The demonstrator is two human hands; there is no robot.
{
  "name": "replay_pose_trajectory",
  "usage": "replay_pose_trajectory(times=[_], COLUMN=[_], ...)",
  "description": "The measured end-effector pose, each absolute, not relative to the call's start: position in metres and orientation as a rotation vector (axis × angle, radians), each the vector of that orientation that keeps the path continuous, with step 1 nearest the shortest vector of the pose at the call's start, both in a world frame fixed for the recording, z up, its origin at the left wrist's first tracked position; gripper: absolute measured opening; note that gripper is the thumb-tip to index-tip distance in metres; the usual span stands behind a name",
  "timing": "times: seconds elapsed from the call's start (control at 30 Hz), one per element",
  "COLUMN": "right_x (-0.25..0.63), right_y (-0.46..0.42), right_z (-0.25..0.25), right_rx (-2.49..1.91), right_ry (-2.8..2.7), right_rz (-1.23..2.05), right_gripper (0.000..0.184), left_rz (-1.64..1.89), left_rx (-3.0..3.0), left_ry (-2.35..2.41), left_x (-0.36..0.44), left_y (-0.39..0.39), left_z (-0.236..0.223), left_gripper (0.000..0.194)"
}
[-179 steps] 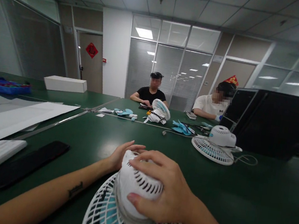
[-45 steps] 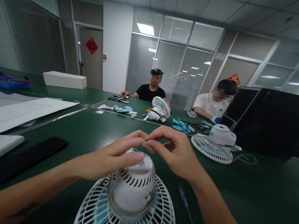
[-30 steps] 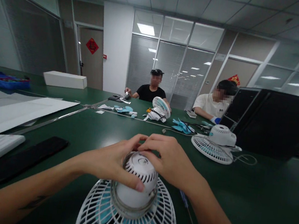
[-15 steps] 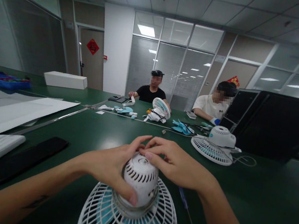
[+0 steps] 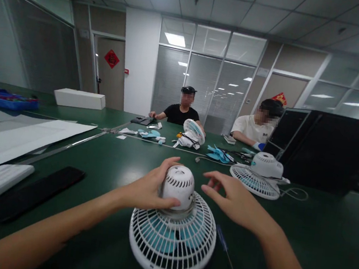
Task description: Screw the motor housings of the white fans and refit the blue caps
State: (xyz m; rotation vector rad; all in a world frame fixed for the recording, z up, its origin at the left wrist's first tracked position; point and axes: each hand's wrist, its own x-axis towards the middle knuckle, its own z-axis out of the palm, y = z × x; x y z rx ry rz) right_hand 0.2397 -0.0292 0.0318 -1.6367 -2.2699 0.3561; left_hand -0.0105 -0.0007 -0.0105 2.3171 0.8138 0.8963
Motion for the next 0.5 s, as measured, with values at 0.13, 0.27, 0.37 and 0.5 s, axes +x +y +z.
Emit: replay_pose_trajectory(times=[0.13,0.27,0.37,0.5], right_x=[0.259,0.273,0.278,0.283], right_y=[-0.037,-0.052,-0.061,-0.062], right_z=[-0.007,-0.036,-0.048,-0.056], right_rx=[-2.02,-2.118,-2.087,-2.045], right_ry=[-2.211,-2.193,-2.224,-2.222], right_rz=[0.299,0.486,0.461,0.454], right_gripper=[0.052,0.054,0.043,0.036], left_rz=[1.026,1.081,1.137,1.208], left_rx=[2.316,2.287,2.32,2.389], left_ry=[0.847,0.888,0.886,0.889], left_x=[-0.011,-0.012,-0.013,-0.013], left_y=[0.009,0.013,0.015,0.02], left_z=[-0.023,-0.03,-0.039,-0.053], left_gripper=[0.093,0.084,0.084,0.085])
